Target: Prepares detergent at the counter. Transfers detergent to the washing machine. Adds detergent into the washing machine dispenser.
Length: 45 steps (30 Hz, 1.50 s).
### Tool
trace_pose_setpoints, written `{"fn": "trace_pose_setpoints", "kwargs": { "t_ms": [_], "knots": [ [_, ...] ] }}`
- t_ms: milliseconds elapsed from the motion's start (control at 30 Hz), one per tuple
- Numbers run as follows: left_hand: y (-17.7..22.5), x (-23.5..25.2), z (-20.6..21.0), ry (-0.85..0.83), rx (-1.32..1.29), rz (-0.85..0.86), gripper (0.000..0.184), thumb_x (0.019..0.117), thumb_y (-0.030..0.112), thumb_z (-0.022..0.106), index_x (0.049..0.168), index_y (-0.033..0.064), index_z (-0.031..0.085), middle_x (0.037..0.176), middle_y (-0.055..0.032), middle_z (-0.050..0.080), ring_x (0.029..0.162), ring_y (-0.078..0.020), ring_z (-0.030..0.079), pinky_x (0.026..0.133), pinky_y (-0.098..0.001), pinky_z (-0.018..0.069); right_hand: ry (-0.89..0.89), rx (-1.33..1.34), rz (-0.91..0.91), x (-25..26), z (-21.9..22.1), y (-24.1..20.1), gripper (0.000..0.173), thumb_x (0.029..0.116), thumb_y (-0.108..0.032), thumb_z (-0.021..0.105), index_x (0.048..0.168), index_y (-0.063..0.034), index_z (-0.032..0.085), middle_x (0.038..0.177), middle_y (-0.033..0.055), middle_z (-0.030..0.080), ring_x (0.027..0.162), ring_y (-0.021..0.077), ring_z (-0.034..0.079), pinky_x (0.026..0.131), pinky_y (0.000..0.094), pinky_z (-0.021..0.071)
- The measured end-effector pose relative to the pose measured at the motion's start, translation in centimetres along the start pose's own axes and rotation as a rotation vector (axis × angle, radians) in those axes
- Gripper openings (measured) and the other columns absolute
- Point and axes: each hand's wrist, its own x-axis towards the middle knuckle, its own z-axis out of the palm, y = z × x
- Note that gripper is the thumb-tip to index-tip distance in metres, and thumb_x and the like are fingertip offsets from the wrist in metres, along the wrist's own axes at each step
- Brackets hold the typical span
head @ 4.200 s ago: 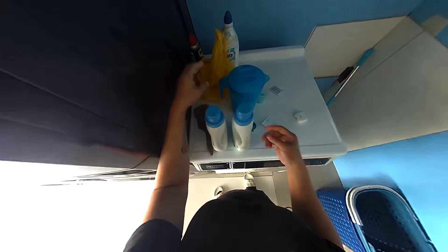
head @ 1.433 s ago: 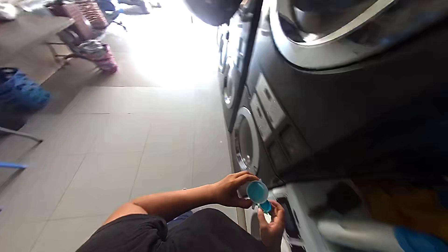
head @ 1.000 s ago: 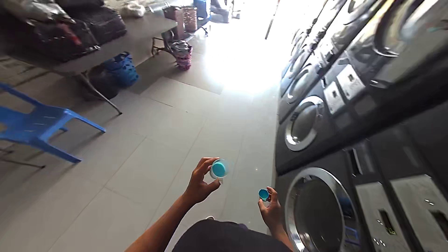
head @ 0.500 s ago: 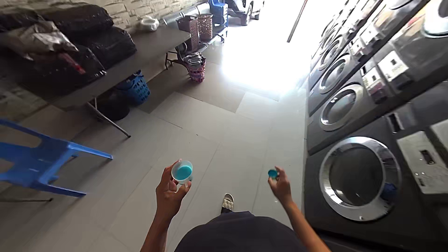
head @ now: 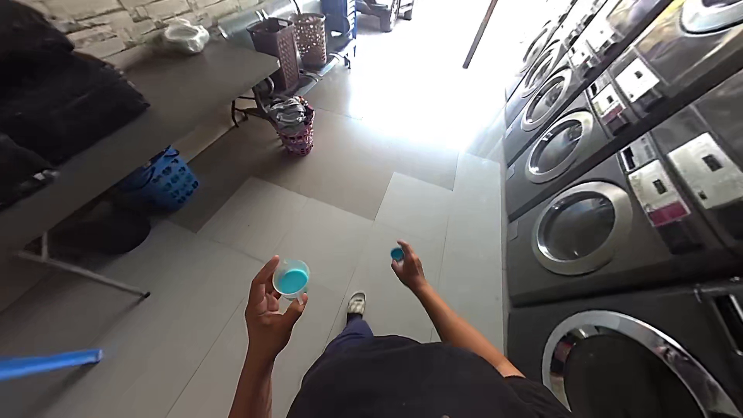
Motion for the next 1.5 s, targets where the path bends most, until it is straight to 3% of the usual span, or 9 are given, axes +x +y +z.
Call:
{"fn": "trace_pose_setpoints", "kwargs": {
  "t_ms": [200, 500, 600, 700, 933, 1067, 1133, 1267, 1500],
  "knots": [
    [-9.2, 21.1, 11.5, -0.104, -0.169, -0.054, 0.071, 0.0734, 0.037, 0.089, 0.128, 0.0163, 0.049, 0.119, 0.0114, 0.066, 0.110, -0.0043, 0.066, 0.093, -0.0258, 0.0585, 0.227, 0.106, 0.508, 7.3, -6.0, 9.2, 0.071, 0.0848, -0.007, 0.074, 0.147, 0.0045, 0.043, 0.128, 0.0285, 0.063, 0.105, 0.0402, 0.068, 0.092, 0.0555, 0.0555],
    [-23.9, 46.0, 33.5, -0.273, -0.440, -0.116, 0.066, 0.0760, 0.032, 0.085, 0.128, 0.0084, 0.052, 0.117, 0.0005, 0.070, 0.106, -0.0167, 0.070, 0.091, -0.0379, 0.0606, 0.614, -0.037, 0.929, 18.9, -15.6, 23.5, 0.068, 0.0821, 0.001, 0.077, 0.143, 0.0088, 0.048, 0.125, 0.0364, 0.061, 0.112, 0.0495, 0.063, 0.098, 0.0616, 0.0491],
    [-27.2, 52.7, 40.3, -0.262, -0.463, -0.192, 0.073, 0.0763, 0.035, 0.086, 0.132, 0.0036, 0.050, 0.118, -0.0036, 0.070, 0.106, -0.0189, 0.070, 0.092, -0.0410, 0.0600, 0.684, -0.043, 0.956, 28.9, -20.9, 27.5, 0.068, 0.0822, 0.000, 0.078, 0.142, 0.0100, 0.048, 0.134, 0.0375, 0.055, 0.122, 0.0507, 0.058, 0.104, 0.0613, 0.0459],
    [-30.3, 59.4, 45.4, -0.264, -0.542, -0.268, 0.068, 0.0742, 0.031, 0.087, 0.130, 0.0083, 0.056, 0.117, -0.0057, 0.071, 0.104, -0.0218, 0.071, 0.090, -0.0431, 0.0606, 0.726, -0.004, 0.820, 42.5, -25.5, 30.7, 0.067, 0.0812, 0.001, 0.077, 0.141, 0.0126, 0.048, 0.137, 0.0390, 0.053, 0.125, 0.0519, 0.056, 0.106, 0.0625, 0.0439],
    [-40.0, 74.9, 54.0, -0.216, -0.595, -0.305, 0.057, 0.0797, 0.035, 0.084, 0.128, 0.0123, 0.065, 0.116, -0.0083, 0.073, 0.098, -0.0221, 0.074, 0.076, -0.0394, 0.0646, 0.562, 0.107, 0.474, 79.0, -32.5, 30.7, 0.067, 0.0845, -0.004, 0.072, 0.144, 0.0086, 0.046, 0.137, 0.0342, 0.054, 0.119, 0.0429, 0.061, 0.101, 0.0531, 0.0508],
    [-46.7, 84.7, 59.7, -0.202, -0.717, -0.395, 0.044, 0.0856, 0.031, 0.073, 0.123, 0.0095, 0.064, 0.109, -0.0148, 0.074, 0.087, -0.0227, 0.075, 0.068, -0.0332, 0.0633, 0.597, 0.152, 0.363, 96.0, -34.3, 32.5, 0.063, 0.0849, -0.004, 0.070, 0.143, 0.0075, 0.049, 0.131, 0.0302, 0.059, 0.107, 0.0348, 0.066, 0.093, 0.0454, 0.0545],
    [-49.4, 90.3, 63.3, -0.207, -0.777, -0.447, 0.038, 0.0860, 0.032, 0.070, 0.117, 0.0100, 0.064, 0.104, -0.0152, 0.075, 0.081, -0.0211, 0.075, 0.065, -0.0309, 0.0619, 0.588, 0.150, 0.399, 101.6, -34.7, 34.6, 0.061, 0.0851, -0.006, 0.070, 0.142, 0.0063, 0.050, 0.131, 0.0289, 0.060, 0.107, 0.0344, 0.066, 0.093, 0.0461, 0.0544],
    [-54.3, 101.8, 72.9, -0.307, -0.932, -0.447, 0.042, 0.0792, 0.036, 0.079, 0.113, 0.0122, 0.071, 0.104, -0.0135, 0.074, 0.084, -0.0197, 0.074, 0.070, -0.0308, 0.0617, 0.578, 0.081, 0.521, 109.2, -38.5, 39.3, 0.059, 0.0848, -0.003, 0.072, 0.140, 0.0068, 0.053, 0.134, 0.0307, 0.058, 0.112, 0.0393, 0.064, 0.097, 0.0500, 0.0522],
    [-63.7, 117.7, 93.0, -0.537, -0.958, -0.342, 0.053, 0.0796, 0.019, 0.084, 0.124, 0.0062, 0.059, 0.109, -0.0112, 0.072, 0.090, -0.0189, 0.072, 0.079, -0.0334, 0.0617, 0.819, 0.064, 0.770, 115.6, -46.3, 49.2, 0.062, 0.0826, 0.000, 0.073, 0.140, 0.0096, 0.051, 0.130, 0.0343, 0.058, 0.113, 0.0438, 0.063, 0.098, 0.0549, 0.0514]
  ]
}}
